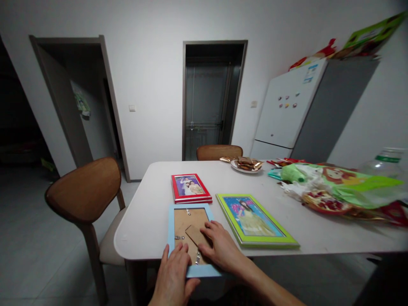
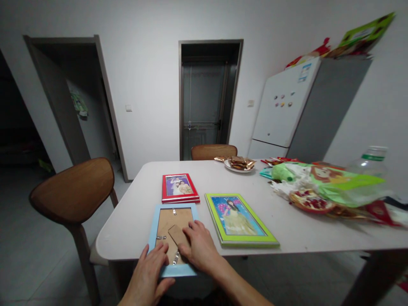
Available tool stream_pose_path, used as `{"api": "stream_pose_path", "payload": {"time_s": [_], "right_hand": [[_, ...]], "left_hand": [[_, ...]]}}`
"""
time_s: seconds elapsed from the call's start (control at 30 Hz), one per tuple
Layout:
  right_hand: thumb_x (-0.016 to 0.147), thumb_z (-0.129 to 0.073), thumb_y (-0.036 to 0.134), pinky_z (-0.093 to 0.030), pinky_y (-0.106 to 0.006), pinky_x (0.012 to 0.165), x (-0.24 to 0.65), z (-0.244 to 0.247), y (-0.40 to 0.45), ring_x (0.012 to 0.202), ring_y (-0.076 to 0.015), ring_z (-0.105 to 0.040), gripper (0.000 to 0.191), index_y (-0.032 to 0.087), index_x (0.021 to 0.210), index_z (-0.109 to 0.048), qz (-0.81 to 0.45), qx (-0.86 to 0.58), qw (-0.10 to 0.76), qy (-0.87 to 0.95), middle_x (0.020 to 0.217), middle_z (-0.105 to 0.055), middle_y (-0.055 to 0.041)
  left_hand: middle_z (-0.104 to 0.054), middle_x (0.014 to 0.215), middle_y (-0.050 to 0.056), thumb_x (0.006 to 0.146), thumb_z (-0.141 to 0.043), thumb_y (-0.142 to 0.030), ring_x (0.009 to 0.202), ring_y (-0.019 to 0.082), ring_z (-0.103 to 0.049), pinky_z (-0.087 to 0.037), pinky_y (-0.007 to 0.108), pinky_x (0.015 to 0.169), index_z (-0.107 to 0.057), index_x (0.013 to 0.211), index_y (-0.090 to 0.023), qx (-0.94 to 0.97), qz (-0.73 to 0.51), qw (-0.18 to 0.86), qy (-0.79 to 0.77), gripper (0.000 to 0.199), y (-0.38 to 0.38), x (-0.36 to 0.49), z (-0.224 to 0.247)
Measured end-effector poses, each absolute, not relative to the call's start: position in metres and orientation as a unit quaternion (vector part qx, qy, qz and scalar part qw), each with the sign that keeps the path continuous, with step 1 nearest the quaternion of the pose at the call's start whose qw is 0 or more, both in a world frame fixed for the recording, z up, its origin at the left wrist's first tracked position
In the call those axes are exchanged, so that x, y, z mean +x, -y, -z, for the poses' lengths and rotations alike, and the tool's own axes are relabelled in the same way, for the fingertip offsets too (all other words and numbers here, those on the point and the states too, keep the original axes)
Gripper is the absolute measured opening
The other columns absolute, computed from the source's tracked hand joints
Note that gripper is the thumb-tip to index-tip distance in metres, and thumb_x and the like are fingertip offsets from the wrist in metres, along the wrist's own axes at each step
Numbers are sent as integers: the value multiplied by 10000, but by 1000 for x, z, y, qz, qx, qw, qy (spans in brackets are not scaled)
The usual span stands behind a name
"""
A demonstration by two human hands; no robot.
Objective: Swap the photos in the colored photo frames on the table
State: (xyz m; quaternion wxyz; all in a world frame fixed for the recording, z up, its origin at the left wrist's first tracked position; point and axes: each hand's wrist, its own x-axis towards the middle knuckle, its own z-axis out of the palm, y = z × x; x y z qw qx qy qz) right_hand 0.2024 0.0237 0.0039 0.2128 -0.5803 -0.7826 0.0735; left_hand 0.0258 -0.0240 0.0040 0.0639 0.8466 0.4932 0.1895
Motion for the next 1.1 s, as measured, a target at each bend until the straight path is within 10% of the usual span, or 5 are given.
{"api": "stream_pose_path", "payload": {"time_s": [0.33, 1.1], "right_hand": [[745, -396, 100, -346, -258, 760, 216, -10, -51, 856, -187, -474, 260, 169, 791, -643, -60, -570, 188, 797, 847, -604, -68], [807, -401, 319, -331, -309, 724, 158, 4, -114, 863, -210, -499, 298, 136, 865, -629, -23, -651, 172, 739, 942, -582, -126]], "left_hand": [[-561, 1136, 148, 619, -633, -155, 1082, 286, -485, -316, 577, 918, -539, 995, -157, 853, -235, 56, -464, 387, 19, 20, 9], [-614, 1043, 131, 587, -627, -106, 1080, 275, -488, -271, 583, 939, -491, 1082, -150, 841, -260, 87, -466, 515, 17, 21, 13]]}}
